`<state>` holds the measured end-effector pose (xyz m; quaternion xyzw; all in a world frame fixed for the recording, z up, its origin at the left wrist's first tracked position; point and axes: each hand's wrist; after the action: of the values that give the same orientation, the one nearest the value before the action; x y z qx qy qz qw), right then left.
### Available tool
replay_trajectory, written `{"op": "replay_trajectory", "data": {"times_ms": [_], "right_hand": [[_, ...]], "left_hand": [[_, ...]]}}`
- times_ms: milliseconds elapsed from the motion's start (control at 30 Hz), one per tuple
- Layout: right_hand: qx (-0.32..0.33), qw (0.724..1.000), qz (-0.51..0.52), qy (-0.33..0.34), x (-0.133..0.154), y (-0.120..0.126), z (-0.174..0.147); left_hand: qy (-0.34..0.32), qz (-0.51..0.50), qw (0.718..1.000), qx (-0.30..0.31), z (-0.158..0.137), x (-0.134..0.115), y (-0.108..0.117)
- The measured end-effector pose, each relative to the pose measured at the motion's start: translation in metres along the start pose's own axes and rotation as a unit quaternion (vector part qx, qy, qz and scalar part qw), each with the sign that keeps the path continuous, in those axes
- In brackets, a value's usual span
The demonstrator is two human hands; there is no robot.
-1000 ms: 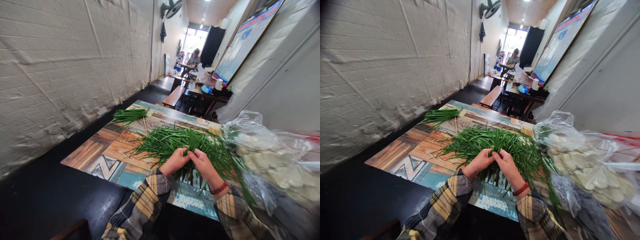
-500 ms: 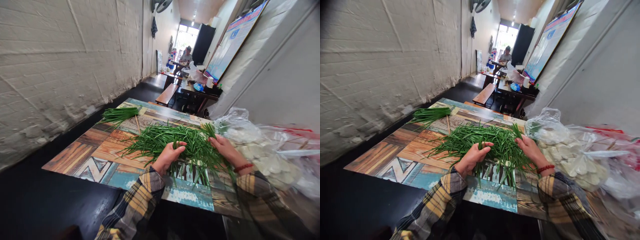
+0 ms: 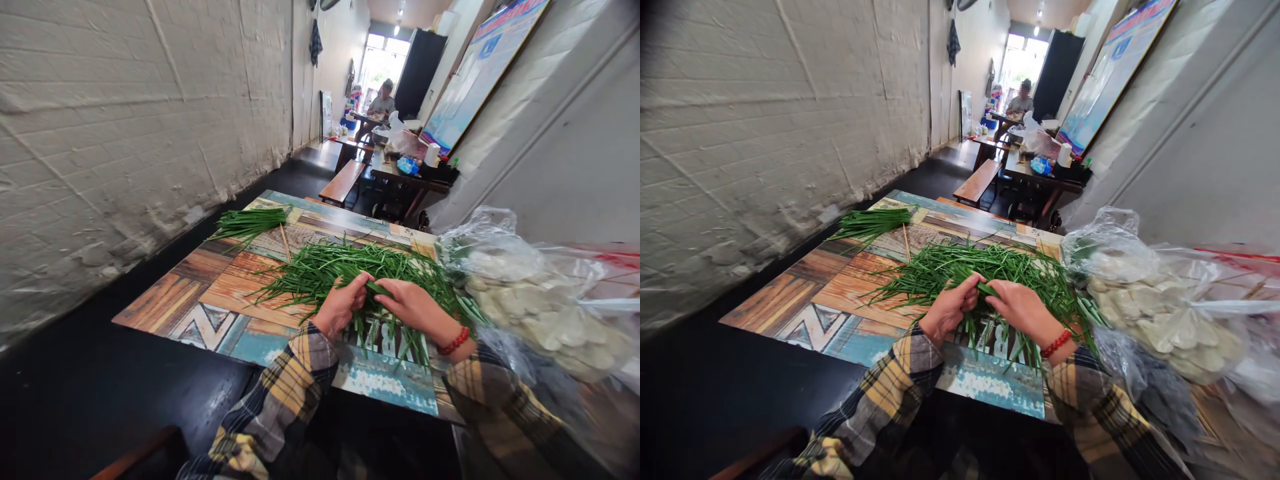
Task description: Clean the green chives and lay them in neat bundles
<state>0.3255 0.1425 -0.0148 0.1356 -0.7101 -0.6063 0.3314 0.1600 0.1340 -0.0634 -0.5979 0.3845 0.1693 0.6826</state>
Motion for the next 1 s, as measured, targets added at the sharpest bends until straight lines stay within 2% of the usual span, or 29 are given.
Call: {"op": "replay_trajectory", "data": {"times_ms": [67, 200, 300, 433, 533, 600, 700, 767, 867, 1000], "right_hand": [[-0.034, 0.998, 0.058, -0.002, -0.015, 0.016, -0.008], [-0.129, 0.980, 0.093, -0.121, -0.052, 0.033, -0.034], [-0.160, 0.966, 0.095, -0.178, -0.066, 0.022, -0.051], [-0.104, 0.949, 0.256, -0.154, -0.049, -0.015, -0.049], [-0.086, 0.895, 0.423, -0.115, -0.019, -0.040, -0.029], [-0.099, 0.855, 0.500, -0.097, -0.001, -0.049, -0.015], [-0.192, 0.798, 0.566, -0.079, 0.014, -0.048, -0.001], [-0.254, 0.779, 0.568, -0.075, 0.015, -0.041, 0.004], [-0.295, 0.784, 0.540, -0.078, 0.010, -0.030, 0.006], [-0.308, 0.837, 0.437, -0.116, 0.007, -0.022, 0.005]], "left_hand": [[-0.020, -0.049, 0.998, -0.019, 0.002, -0.002, 0.003], [-0.035, -0.117, 0.992, -0.016, 0.004, -0.007, 0.007], [-0.043, -0.145, 0.988, -0.002, 0.004, -0.009, 0.008], [-0.044, -0.157, 0.986, 0.018, 0.004, -0.007, 0.008], [-0.044, -0.156, 0.986, 0.026, 0.003, -0.007, 0.008], [-0.041, -0.149, 0.988, 0.024, 0.003, -0.007, 0.007], [-0.034, -0.136, 0.990, 0.011, 0.003, -0.007, 0.006], [-0.034, -0.131, 0.991, 0.005, 0.003, -0.006, 0.006], [-0.039, -0.126, 0.991, 0.001, 0.003, -0.005, 0.006], [-0.042, -0.119, 0.992, 0.000, 0.003, -0.003, 0.005]]}}
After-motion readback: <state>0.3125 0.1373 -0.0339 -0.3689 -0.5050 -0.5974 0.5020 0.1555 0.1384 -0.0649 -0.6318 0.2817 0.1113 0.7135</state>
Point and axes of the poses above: each hand's wrist, its own z-axis towards the middle knuckle, its own y-axis out of the back of the hand, x = y × z, and after that the axes turned 8 degrees about x, right-handed
